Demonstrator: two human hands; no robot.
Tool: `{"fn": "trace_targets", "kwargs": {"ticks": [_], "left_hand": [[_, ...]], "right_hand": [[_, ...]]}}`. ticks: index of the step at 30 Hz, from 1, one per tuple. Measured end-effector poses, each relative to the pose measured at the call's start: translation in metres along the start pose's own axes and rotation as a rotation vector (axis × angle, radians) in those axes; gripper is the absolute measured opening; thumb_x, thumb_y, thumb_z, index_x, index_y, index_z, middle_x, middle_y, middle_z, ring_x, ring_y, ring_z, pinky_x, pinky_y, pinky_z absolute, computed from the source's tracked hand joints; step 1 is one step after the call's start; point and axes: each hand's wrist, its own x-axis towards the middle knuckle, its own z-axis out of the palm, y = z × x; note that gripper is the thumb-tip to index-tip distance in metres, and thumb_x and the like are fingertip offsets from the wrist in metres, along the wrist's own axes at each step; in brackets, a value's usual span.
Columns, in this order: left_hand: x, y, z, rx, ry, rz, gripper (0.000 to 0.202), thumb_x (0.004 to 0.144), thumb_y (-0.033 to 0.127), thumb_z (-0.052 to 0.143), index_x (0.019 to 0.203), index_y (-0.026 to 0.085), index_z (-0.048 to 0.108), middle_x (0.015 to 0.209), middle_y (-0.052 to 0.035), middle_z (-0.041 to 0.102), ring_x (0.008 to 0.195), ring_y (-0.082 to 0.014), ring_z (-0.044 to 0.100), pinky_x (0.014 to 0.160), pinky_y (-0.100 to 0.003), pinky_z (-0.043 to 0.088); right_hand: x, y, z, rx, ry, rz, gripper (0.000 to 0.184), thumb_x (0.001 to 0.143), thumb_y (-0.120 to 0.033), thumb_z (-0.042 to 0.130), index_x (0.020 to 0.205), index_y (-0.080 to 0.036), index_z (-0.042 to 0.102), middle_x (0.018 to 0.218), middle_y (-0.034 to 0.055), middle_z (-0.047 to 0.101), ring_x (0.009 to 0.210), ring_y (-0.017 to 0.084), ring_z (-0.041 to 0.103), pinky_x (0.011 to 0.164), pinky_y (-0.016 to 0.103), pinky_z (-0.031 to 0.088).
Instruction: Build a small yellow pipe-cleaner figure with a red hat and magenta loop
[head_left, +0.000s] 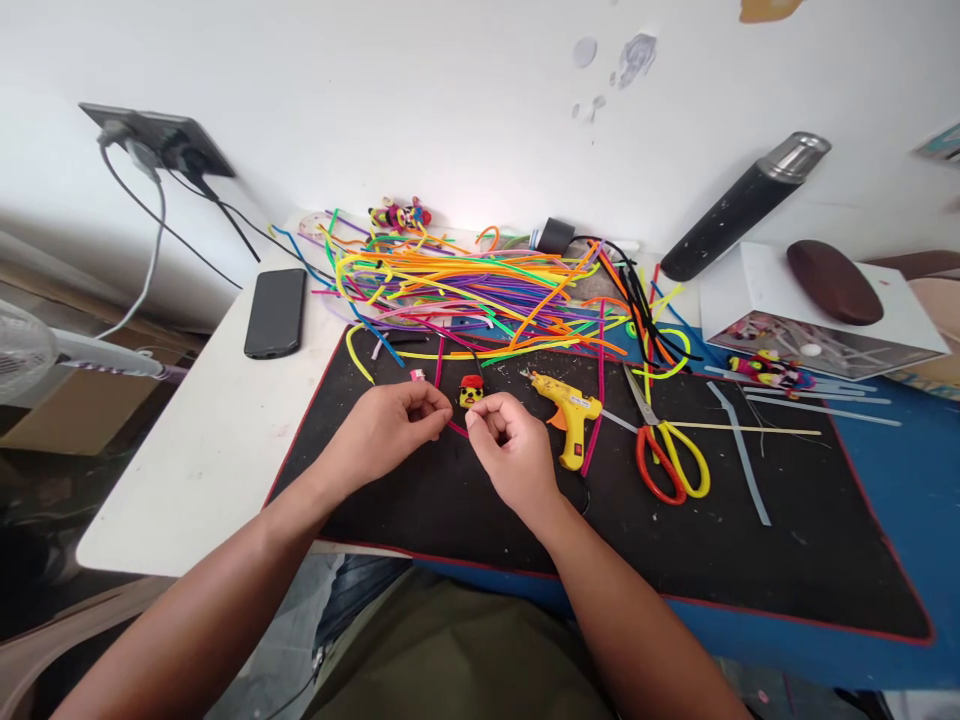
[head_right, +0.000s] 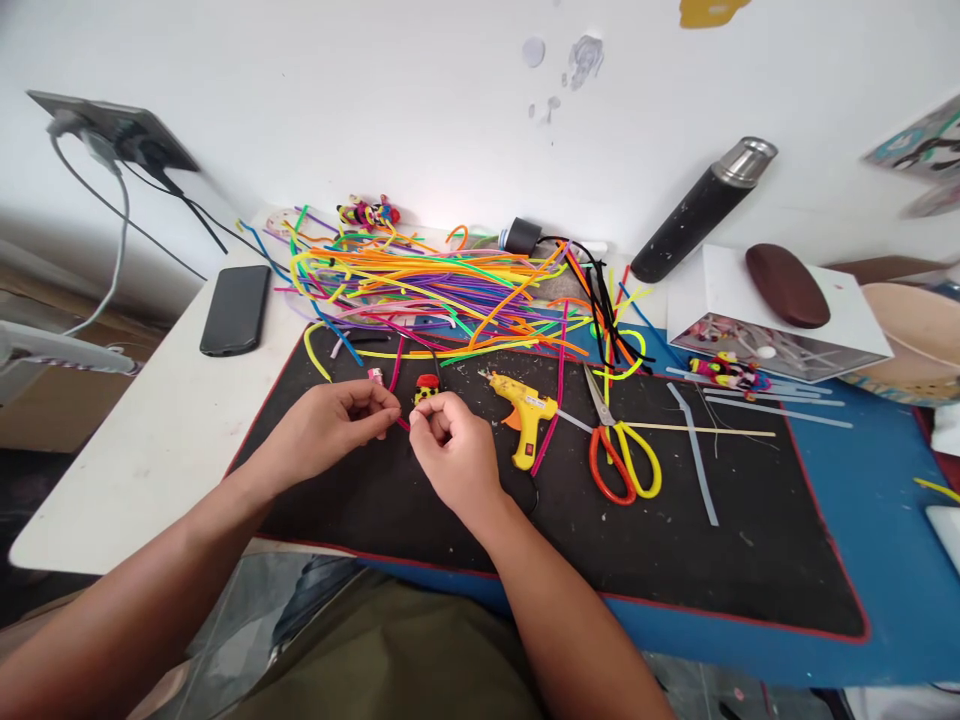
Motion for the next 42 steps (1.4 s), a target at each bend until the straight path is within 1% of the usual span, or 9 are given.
{"fn": "trace_targets", "kwargs": {"ticks": [3,7,11,16,24,31,38,42], "left_hand": [[0.007,0.001,-0.002,0.1,0.054,-0.005,0.027,0.09,0.045,0.066,0.087,0.021,0.076,0.069,-0.0004,0.076,0.063,-0.018,0.066,0.059,-0.026,0.046],[0.015,0.006,-0.001,0.215,0.087,-0.01,0.022,0.088,0.039,0.065,0.083,0.022,0.077,0.07,0.0,0.076,0.062,-0.0177,0.065,0.057,-0.027,0.041],[0.019,0.01,0.002,0.286,0.076,-0.033,0.02,0.087,0.036,0.064,0.084,0.022,0.077,0.073,-0.0008,0.077,0.063,-0.0189,0.066,0.058,-0.028,0.041],[0.023,0.011,0.005,0.344,0.051,-0.05,0.022,0.088,0.037,0.063,0.084,0.022,0.079,0.079,-0.0031,0.079,0.067,-0.0215,0.068,0.06,-0.03,0.041],[0.025,0.016,0.007,0.379,0.005,-0.081,0.026,0.09,0.039,0.06,0.085,0.021,0.077,0.082,-0.0033,0.08,0.072,-0.022,0.07,0.064,-0.03,0.042],[0.026,0.015,0.006,0.386,0.0,-0.091,0.028,0.09,0.041,0.059,0.089,0.02,0.078,0.085,-0.0045,0.081,0.074,-0.0228,0.071,0.065,-0.031,0.042],[0.027,0.014,0.008,0.357,0.008,-0.07,0.029,0.088,0.042,0.059,0.089,0.02,0.078,0.081,-0.0042,0.079,0.07,-0.0217,0.068,0.063,-0.03,0.041],[0.026,0.012,0.006,0.287,0.017,-0.06,0.03,0.088,0.044,0.061,0.088,0.02,0.077,0.074,-0.0025,0.074,0.066,-0.02,0.064,0.06,-0.029,0.04]], "right_hand": [[-0.002,0.0,0.0,-0.019,0.002,-0.022,0.014,0.095,-0.033,0.063,0.086,-0.024,0.065,0.056,-0.0078,0.047,0.05,0.013,0.046,0.054,0.026,0.041],[-0.005,-0.001,0.001,-0.052,-0.044,-0.069,0.012,0.096,-0.029,0.062,0.086,-0.024,0.065,0.057,-0.0076,0.048,0.051,0.012,0.047,0.055,0.026,0.04],[-0.008,-0.002,0.002,-0.076,-0.079,-0.098,0.012,0.096,-0.028,0.062,0.086,-0.024,0.066,0.056,-0.0083,0.047,0.048,0.011,0.046,0.054,0.025,0.038],[-0.011,-0.005,0.003,-0.1,-0.107,-0.133,0.012,0.096,-0.026,0.062,0.085,-0.023,0.066,0.055,-0.0084,0.048,0.046,0.01,0.046,0.053,0.024,0.037],[-0.013,-0.006,0.004,-0.114,-0.118,-0.203,0.012,0.096,-0.026,0.061,0.086,-0.022,0.068,0.055,-0.0083,0.05,0.045,0.01,0.046,0.051,0.022,0.035],[-0.014,-0.005,0.003,-0.14,-0.136,-0.226,0.011,0.096,-0.025,0.061,0.088,-0.022,0.068,0.056,-0.0082,0.052,0.045,0.01,0.046,0.051,0.022,0.035],[-0.014,-0.005,0.004,-0.135,-0.125,-0.254,0.01,0.096,-0.023,0.062,0.09,-0.021,0.069,0.057,-0.0083,0.052,0.046,0.009,0.046,0.052,0.022,0.035],[-0.014,-0.006,0.003,-0.117,-0.128,-0.232,0.01,0.096,-0.023,0.062,0.089,-0.021,0.069,0.057,-0.0081,0.051,0.046,0.009,0.046,0.052,0.023,0.035]]}}
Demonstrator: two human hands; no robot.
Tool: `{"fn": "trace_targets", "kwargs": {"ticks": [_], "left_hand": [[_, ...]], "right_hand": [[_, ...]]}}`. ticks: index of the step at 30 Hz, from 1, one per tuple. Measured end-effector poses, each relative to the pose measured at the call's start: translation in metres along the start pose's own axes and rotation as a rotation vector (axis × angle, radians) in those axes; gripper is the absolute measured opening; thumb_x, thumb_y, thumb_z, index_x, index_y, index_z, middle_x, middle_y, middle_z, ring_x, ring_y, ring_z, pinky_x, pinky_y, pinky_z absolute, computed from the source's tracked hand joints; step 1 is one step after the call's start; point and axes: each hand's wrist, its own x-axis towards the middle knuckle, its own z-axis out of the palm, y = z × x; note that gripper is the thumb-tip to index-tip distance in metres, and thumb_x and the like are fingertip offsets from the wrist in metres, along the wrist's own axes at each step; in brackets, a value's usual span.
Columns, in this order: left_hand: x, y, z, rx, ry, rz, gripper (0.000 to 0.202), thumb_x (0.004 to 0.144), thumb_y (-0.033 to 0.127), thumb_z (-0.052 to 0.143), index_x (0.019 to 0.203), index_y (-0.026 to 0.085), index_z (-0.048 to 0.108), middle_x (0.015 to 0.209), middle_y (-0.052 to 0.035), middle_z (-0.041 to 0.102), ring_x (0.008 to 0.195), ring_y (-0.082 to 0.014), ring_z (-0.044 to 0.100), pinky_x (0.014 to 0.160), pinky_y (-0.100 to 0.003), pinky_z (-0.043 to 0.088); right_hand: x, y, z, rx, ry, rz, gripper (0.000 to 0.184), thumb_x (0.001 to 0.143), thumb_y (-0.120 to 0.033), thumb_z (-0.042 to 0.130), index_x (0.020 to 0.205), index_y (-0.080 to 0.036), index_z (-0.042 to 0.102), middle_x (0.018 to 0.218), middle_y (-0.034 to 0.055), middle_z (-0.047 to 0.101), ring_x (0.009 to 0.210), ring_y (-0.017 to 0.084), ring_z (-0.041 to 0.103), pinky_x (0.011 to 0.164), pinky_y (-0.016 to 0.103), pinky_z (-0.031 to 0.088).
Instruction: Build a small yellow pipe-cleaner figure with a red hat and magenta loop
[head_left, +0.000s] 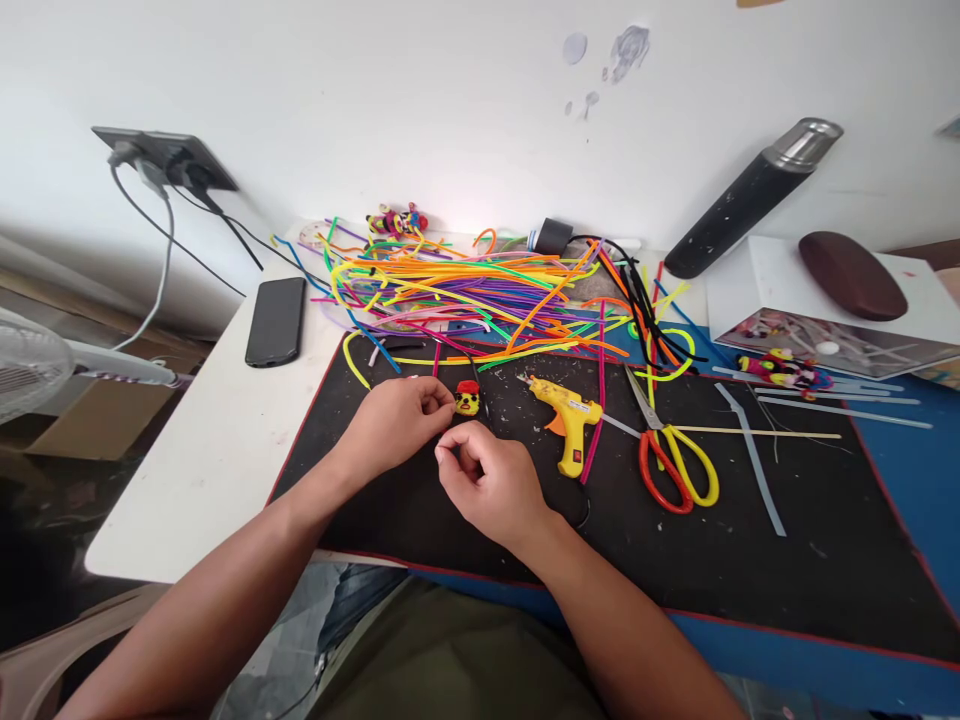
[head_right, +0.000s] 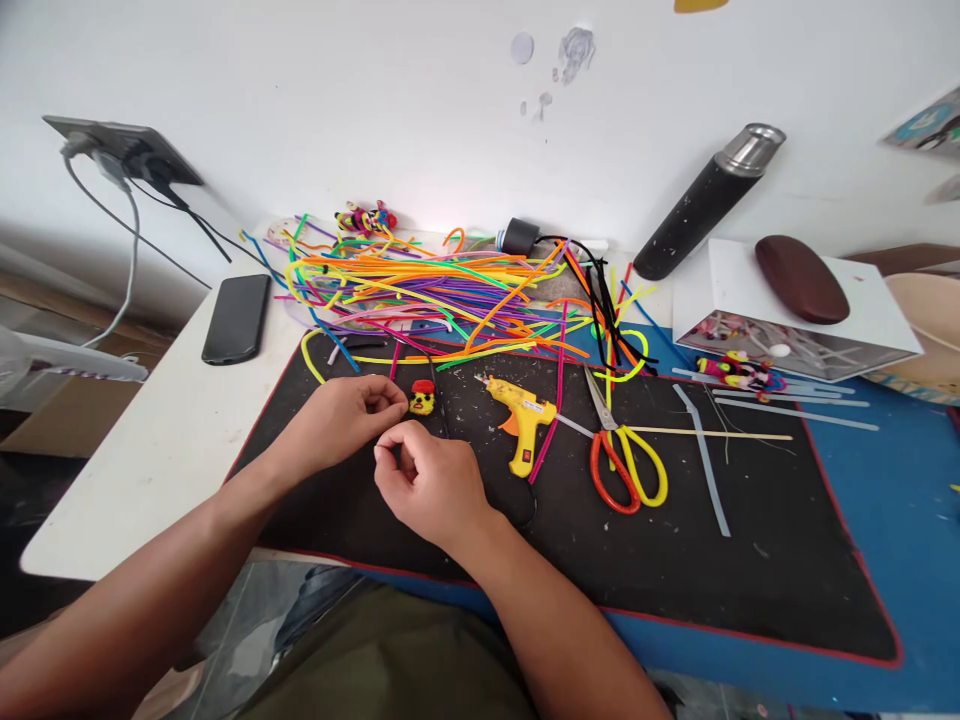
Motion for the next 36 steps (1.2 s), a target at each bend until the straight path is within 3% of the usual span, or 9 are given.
{"fn": "trace_targets", "kwargs": {"ticks": [7,11,21,36], "left_hand": [[-0.013,-0.003,-0.012,-0.4,-0.121,-0.013,0.03,0.085,0.048,0.071,0.088,0.018,0.074,0.062,0.0035,0.062,0.055,-0.0125,0.051,0.052,-0.023,0.033],[-0.023,0.001,-0.016,-0.514,-0.18,-0.031,0.03,0.084,0.047,0.075,0.086,0.018,0.073,0.057,0.0052,0.056,0.052,-0.011,0.046,0.05,-0.022,0.031],[-0.027,-0.003,-0.013,-0.566,-0.239,-0.011,0.021,0.087,0.039,0.076,0.086,0.018,0.072,0.061,0.0058,0.055,0.056,-0.0096,0.043,0.051,-0.021,0.03],[-0.03,-0.005,-0.008,-0.538,-0.253,0.002,0.032,0.093,0.05,0.074,0.095,0.018,0.078,0.068,0.0007,0.065,0.062,-0.0138,0.057,0.054,-0.022,0.04]], "right_hand": [[0.006,0.0,-0.006,0.163,0.149,0.164,0.013,0.098,-0.029,0.063,0.088,-0.022,0.066,0.056,-0.0083,0.048,0.049,0.011,0.045,0.051,0.024,0.036],[0.009,0.002,-0.006,0.217,0.161,0.226,0.014,0.098,-0.032,0.065,0.09,-0.022,0.066,0.057,-0.0082,0.047,0.05,0.011,0.044,0.05,0.025,0.035],[0.008,0.004,-0.006,0.222,0.108,0.173,0.014,0.1,-0.032,0.064,0.093,-0.021,0.068,0.059,-0.0079,0.047,0.052,0.012,0.044,0.052,0.026,0.035],[0.009,0.0,-0.007,0.164,0.141,0.19,0.013,0.094,-0.029,0.063,0.083,-0.023,0.062,0.055,-0.0082,0.048,0.047,0.011,0.045,0.049,0.024,0.035]]}}
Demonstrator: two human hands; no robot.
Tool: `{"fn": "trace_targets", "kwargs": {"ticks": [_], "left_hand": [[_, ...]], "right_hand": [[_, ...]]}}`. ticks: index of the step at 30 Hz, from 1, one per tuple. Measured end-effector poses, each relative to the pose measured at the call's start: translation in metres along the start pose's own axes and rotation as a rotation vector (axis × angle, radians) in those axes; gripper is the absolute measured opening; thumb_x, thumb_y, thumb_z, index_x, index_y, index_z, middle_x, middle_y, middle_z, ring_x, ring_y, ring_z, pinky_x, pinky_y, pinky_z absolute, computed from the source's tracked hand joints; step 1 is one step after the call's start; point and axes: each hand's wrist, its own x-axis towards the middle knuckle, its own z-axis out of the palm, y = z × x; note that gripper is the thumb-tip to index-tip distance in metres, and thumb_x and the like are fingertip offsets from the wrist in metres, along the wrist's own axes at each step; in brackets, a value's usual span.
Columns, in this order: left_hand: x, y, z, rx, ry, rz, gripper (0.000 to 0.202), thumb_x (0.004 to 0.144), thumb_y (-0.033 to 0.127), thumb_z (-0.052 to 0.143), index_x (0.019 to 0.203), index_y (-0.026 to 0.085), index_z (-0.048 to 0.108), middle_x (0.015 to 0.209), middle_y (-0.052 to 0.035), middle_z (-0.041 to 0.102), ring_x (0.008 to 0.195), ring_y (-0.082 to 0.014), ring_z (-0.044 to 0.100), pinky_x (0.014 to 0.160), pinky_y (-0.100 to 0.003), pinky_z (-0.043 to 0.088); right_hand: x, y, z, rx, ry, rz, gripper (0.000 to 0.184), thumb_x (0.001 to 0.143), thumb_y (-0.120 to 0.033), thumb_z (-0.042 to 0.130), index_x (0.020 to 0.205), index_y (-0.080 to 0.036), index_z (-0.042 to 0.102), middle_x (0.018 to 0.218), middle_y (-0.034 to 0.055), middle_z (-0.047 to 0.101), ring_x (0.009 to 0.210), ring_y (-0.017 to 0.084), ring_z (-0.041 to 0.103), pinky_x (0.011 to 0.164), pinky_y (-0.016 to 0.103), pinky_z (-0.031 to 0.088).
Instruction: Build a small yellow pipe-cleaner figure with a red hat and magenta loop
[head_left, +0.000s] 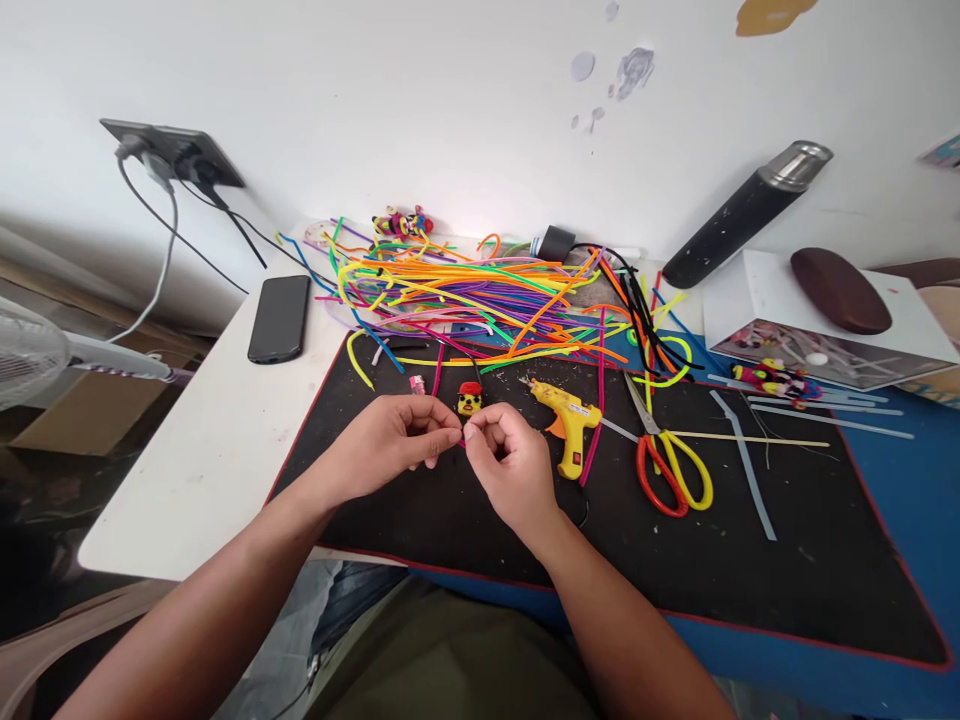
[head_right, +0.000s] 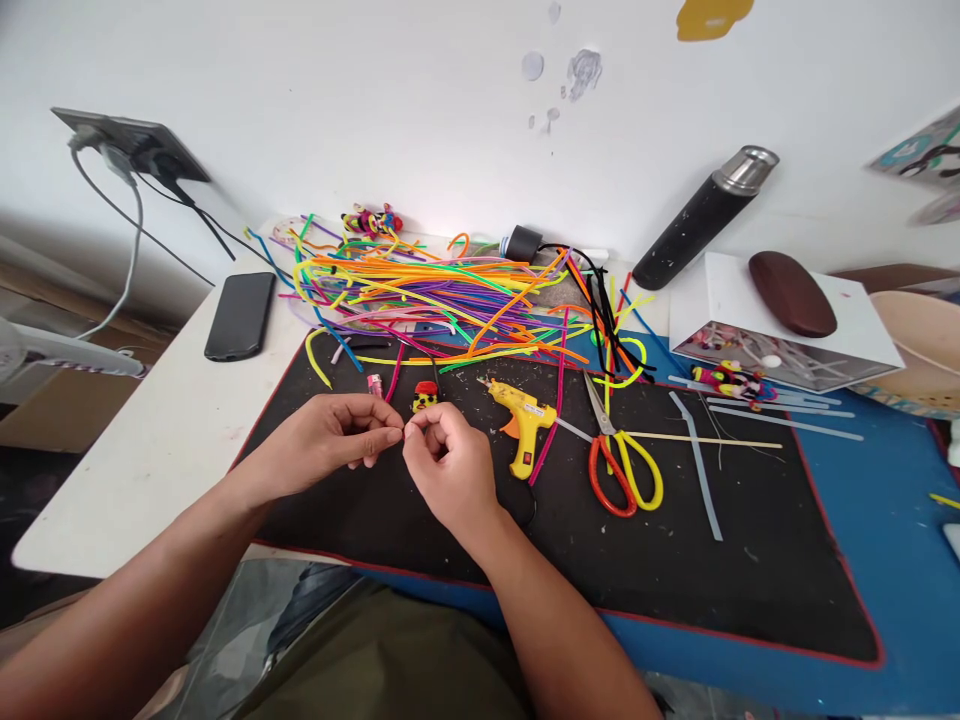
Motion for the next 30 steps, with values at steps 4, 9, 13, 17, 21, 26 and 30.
{"fn": "trace_targets", "kwargs": {"ticks": [4,9,13,17,21,26,30], "left_hand": [[-0.0013,-0.002,0.0005,0.004,0.021,0.001,0.03,0.093,0.047,0.074,0.095,0.018,0.079,0.072,0.0004,0.068,0.064,-0.0132,0.058,0.056,-0.022,0.041],[-0.0041,-0.0032,0.0006,0.017,0.011,0.024,0.027,0.094,0.045,0.073,0.096,0.019,0.079,0.07,0.0011,0.068,0.065,-0.0138,0.061,0.057,-0.022,0.041],[-0.005,-0.0016,0.0017,0.032,0.031,0.027,0.027,0.093,0.045,0.073,0.094,0.018,0.078,0.072,0.0005,0.069,0.065,-0.0136,0.061,0.057,-0.022,0.041],[-0.0045,-0.0015,0.0044,0.047,0.055,0.038,0.025,0.093,0.043,0.072,0.092,0.019,0.078,0.072,0.0009,0.069,0.063,-0.0132,0.06,0.055,-0.022,0.04],[-0.0029,-0.0047,0.0065,0.036,0.072,0.046,0.026,0.093,0.044,0.071,0.091,0.019,0.076,0.067,0.0015,0.067,0.061,-0.0131,0.059,0.054,-0.022,0.04],[0.0009,-0.0069,0.0065,-0.073,0.078,-0.012,0.032,0.087,0.049,0.074,0.087,0.017,0.073,0.06,0.0023,0.061,0.054,-0.0123,0.054,0.05,-0.021,0.039],[0.0018,-0.0053,0.0058,-0.18,0.069,-0.039,0.033,0.08,0.049,0.078,0.083,0.017,0.071,0.058,0.0048,0.055,0.052,-0.0101,0.048,0.049,-0.021,0.038]], "right_hand": [[-0.0005,0.0005,0.0002,-0.024,0.004,-0.021,0.012,0.094,-0.028,0.062,0.083,-0.023,0.061,0.054,-0.0085,0.048,0.046,0.011,0.045,0.049,0.024,0.036],[-0.0007,0.0015,0.0005,-0.051,-0.003,-0.028,0.013,0.094,-0.029,0.062,0.082,-0.023,0.061,0.054,-0.0086,0.047,0.046,0.011,0.045,0.049,0.024,0.037],[-0.0009,0.0024,0.001,-0.068,-0.004,-0.032,0.012,0.093,-0.028,0.063,0.082,-0.024,0.061,0.054,-0.0086,0.048,0.047,0.011,0.045,0.05,0.024,0.037],[-0.0007,0.0035,0.0015,-0.069,-0.004,-0.033,0.012,0.093,-0.027,0.063,0.082,-0.024,0.061,0.054,-0.009,0.047,0.047,0.011,0.045,0.05,0.024,0.037],[-0.0004,0.0043,0.0024,-0.068,-0.006,-0.033,0.012,0.094,-0.028,0.062,0.083,-0.024,0.062,0.055,-0.0085,0.047,0.047,0.011,0.045,0.05,0.024,0.037],[-0.0011,0.0043,0.0025,-0.052,-0.011,-0.024,0.015,0.098,-0.034,0.062,0.088,-0.023,0.066,0.057,-0.0072,0.049,0.049,0.012,0.045,0.051,0.025,0.038],[-0.0012,0.0033,0.0015,-0.034,0.005,-0.027,0.016,0.099,-0.035,0.063,0.09,-0.022,0.067,0.057,-0.0073,0.048,0.05,0.012,0.045,0.051,0.025,0.037]]}}
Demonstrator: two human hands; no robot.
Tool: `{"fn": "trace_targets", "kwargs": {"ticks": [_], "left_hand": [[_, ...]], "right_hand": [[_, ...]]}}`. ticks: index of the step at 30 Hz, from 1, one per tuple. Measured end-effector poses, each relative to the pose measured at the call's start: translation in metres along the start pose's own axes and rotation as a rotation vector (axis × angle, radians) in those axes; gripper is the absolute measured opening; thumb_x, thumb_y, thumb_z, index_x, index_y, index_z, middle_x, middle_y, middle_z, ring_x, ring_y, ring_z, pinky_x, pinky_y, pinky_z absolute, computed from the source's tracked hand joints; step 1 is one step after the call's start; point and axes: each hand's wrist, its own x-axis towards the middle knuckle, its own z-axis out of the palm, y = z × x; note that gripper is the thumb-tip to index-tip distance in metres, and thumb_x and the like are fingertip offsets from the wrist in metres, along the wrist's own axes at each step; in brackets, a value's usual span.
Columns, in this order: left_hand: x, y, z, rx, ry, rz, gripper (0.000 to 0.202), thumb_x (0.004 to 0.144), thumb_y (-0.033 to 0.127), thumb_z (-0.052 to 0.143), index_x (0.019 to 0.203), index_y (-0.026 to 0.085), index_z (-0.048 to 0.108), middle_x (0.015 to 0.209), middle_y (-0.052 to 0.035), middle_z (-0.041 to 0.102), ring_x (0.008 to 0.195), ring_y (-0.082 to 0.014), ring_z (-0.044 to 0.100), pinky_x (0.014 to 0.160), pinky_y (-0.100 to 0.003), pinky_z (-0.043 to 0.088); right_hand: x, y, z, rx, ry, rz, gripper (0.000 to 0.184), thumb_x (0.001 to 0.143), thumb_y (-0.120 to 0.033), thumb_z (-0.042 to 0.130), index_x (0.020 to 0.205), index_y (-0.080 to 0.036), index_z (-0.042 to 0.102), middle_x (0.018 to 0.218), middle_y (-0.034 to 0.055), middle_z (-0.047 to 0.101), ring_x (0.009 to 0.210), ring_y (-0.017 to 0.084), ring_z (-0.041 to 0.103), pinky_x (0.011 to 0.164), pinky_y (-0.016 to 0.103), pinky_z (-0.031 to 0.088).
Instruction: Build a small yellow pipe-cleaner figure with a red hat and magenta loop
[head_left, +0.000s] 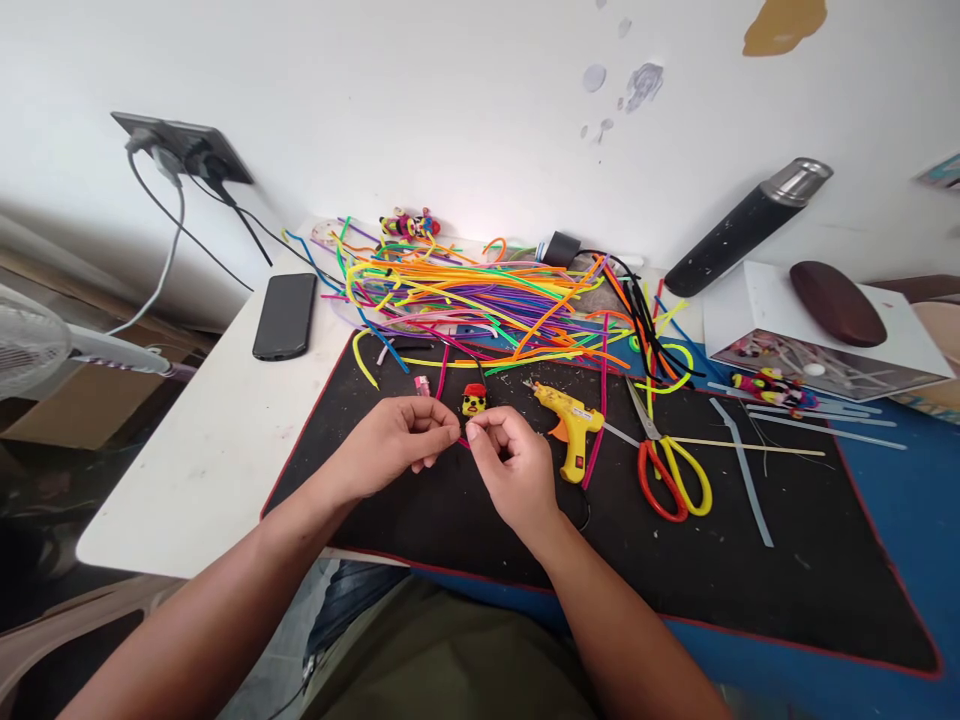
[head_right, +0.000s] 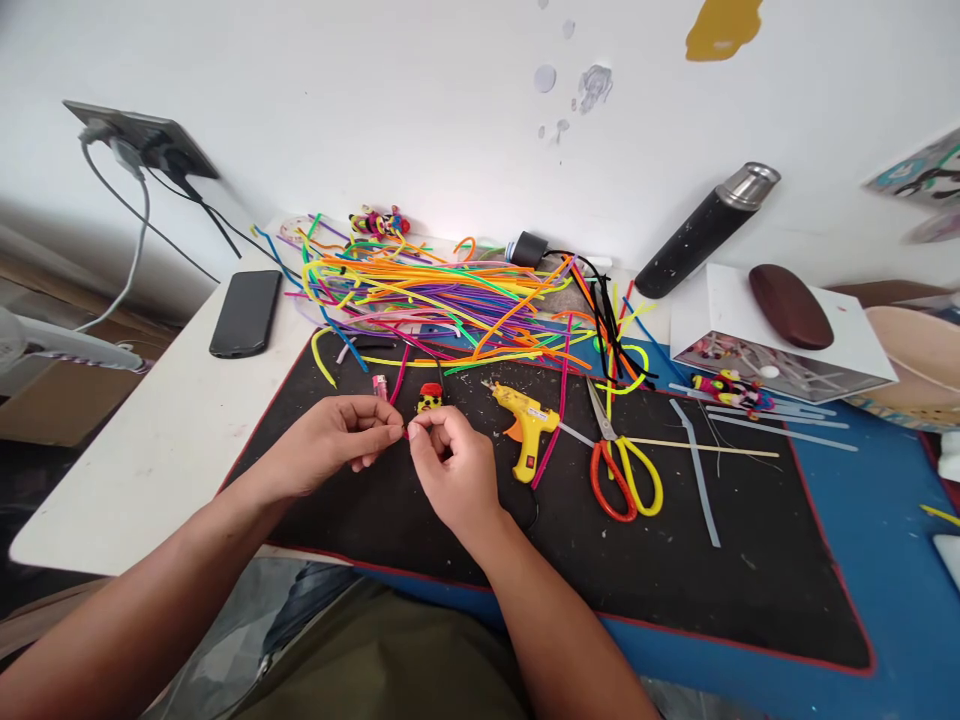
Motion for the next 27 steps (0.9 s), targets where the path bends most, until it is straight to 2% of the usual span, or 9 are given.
{"fn": "trace_targets", "kwargs": {"ticks": [10,15,18,22,27], "left_hand": [[-0.001,-0.003,-0.006,-0.099,0.012,-0.003,0.037,0.077,0.052,0.081,0.082,0.017,0.07,0.056,0.0051,0.053,0.05,-0.0092,0.045,0.047,-0.021,0.037],[-0.001,0.003,-0.009,-0.147,0.009,-0.03,0.04,0.071,0.054,0.084,0.078,0.018,0.068,0.052,0.0061,0.05,0.047,-0.0088,0.041,0.045,-0.021,0.034],[-0.002,0.008,-0.011,-0.146,-0.007,-0.025,0.037,0.072,0.051,0.085,0.075,0.019,0.066,0.053,0.0059,0.052,0.048,-0.009,0.042,0.046,-0.022,0.035],[-0.004,0.013,-0.007,-0.109,-0.077,-0.008,0.031,0.075,0.044,0.084,0.08,0.018,0.07,0.061,0.0021,0.064,0.054,-0.0108,0.052,0.051,-0.022,0.04],[0.0,0.017,0.015,-0.071,-0.238,0.007,0.027,0.081,0.042,0.078,0.085,0.016,0.072,0.087,-0.0089,0.081,0.065,-0.0136,0.065,0.057,-0.023,0.047]], "right_hand": [[-0.009,-0.001,0.003,0.025,0.011,0.017,0.018,0.1,-0.036,0.063,0.09,-0.021,0.068,0.057,-0.007,0.048,0.049,0.013,0.045,0.05,0.025,0.037],[-0.025,-0.003,-0.006,-0.034,-0.006,0.022,0.019,0.101,-0.035,0.061,0.089,-0.022,0.068,0.057,-0.0071,0.047,0.049,0.013,0.045,0.049,0.025,0.037],[-0.032,-0.009,-0.019,-0.099,-0.01,0.0,0.017,0.102,-0.032,0.061,0.089,-0.022,0.068,0.058,-0.0072,0.046,0.049,0.012,0.045,0.05,0.025,0.038],[-0.037,-0.017,-0.045,-0.227,-0.01,0.011,0.017,0.102,-0.031,0.062,0.089,-0.022,0.069,0.057,-0.0071,0.046,0.05,0.012,0.047,0.05,0.025,0.037],[-0.046,-0.01,-0.082,-0.318,0.074,0.142,0.022,0.103,-0.04,0.064,0.094,-0.022,0.071,0.062,-0.0031,0.059,0.053,0.015,0.054,0.051,0.026,0.04]]}}
